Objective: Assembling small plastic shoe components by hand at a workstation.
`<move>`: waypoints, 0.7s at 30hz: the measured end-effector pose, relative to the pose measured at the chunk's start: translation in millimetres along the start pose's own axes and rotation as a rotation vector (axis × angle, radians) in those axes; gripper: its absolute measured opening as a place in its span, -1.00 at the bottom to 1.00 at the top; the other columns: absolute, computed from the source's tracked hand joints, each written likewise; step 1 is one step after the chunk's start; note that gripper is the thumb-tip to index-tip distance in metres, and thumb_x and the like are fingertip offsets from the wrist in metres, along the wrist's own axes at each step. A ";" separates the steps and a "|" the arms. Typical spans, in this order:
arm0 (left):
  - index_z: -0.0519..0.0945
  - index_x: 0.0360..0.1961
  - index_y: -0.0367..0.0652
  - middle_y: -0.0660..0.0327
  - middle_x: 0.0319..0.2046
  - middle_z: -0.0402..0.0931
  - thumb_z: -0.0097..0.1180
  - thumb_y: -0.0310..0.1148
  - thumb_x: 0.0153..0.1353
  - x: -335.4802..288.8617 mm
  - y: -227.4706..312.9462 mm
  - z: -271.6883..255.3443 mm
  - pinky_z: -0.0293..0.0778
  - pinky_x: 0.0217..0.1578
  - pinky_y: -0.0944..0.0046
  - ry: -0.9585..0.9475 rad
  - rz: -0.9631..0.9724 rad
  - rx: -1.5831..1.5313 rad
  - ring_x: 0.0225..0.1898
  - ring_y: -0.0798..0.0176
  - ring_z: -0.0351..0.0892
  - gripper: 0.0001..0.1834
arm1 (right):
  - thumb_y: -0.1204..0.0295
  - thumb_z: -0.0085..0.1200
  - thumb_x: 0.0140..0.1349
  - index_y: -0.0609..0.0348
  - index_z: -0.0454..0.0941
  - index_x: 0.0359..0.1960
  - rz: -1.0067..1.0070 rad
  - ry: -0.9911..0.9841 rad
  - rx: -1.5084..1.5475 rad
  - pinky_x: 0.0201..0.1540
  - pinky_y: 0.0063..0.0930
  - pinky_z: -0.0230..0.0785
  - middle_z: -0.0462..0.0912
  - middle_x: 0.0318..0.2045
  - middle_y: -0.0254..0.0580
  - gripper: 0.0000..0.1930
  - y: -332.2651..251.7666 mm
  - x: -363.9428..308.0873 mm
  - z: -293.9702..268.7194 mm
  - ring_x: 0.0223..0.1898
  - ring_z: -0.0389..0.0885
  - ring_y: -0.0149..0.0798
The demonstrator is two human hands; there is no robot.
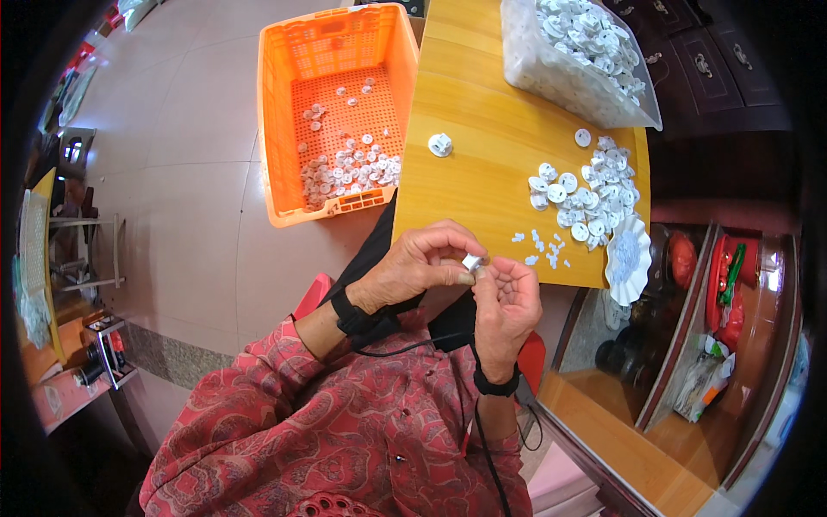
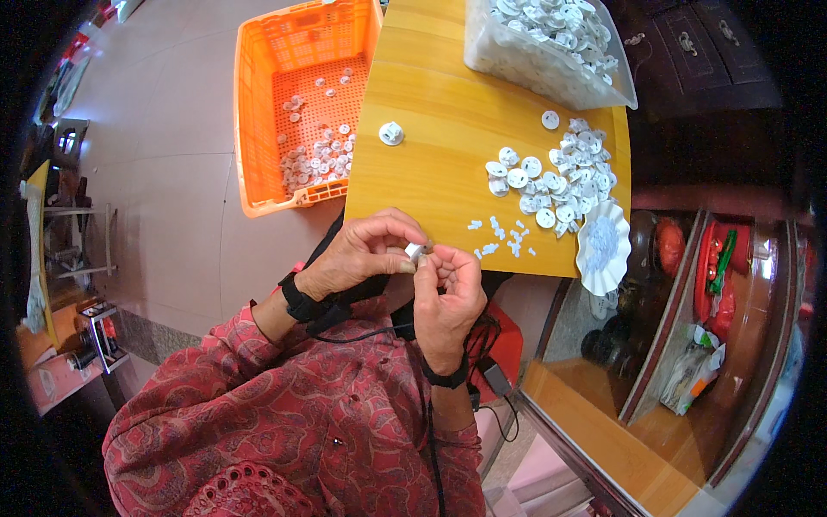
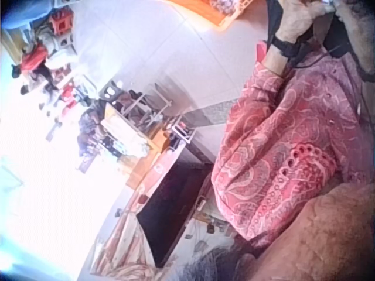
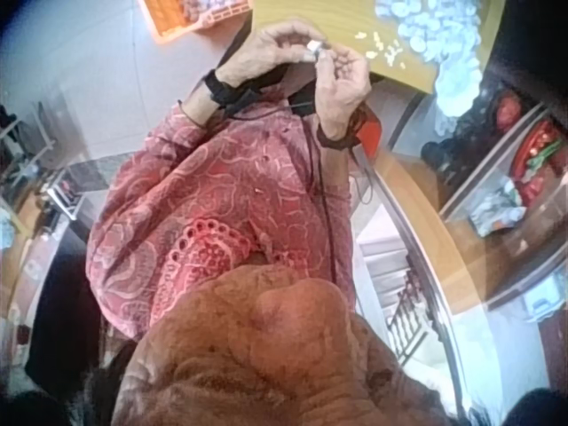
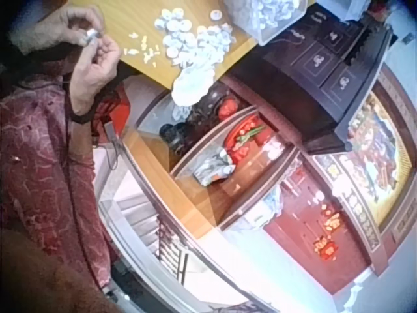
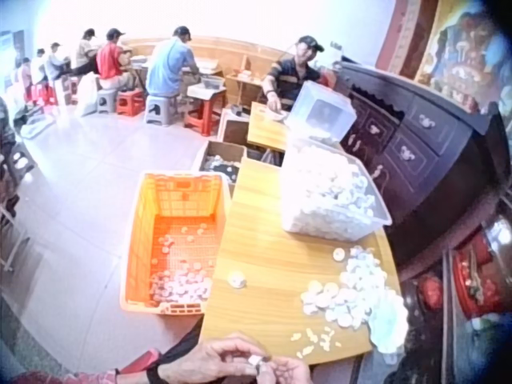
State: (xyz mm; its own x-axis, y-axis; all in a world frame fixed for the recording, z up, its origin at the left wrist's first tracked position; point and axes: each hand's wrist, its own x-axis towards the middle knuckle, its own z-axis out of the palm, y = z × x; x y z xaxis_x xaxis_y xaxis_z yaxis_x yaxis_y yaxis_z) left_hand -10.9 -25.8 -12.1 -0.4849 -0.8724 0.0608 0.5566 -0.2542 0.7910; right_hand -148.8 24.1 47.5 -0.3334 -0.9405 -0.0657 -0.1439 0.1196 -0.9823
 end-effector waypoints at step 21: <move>0.62 -0.07 -0.28 0.19 -0.10 0.57 0.24 -0.64 0.14 -1.1 31.0 -12.6 0.48 0.03 0.35 0.140 0.018 0.155 -0.05 0.34 0.56 -0.71 | 0.56 0.17 0.28 0.35 0.46 -0.19 0.042 -0.042 -0.059 -0.37 -0.65 0.47 0.63 -0.40 -0.23 -0.84 2.0 10.1 -9.9 -0.43 0.59 -0.49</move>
State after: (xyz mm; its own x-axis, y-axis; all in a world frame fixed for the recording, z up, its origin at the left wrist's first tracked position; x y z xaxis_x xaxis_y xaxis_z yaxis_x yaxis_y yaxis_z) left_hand 15.4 -38.0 4.6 -0.3714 -0.9285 -0.0003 0.4486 -0.1797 0.8755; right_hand -161.7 17.9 46.6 -0.3013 -0.9466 -0.1150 -0.1859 0.1766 -0.9666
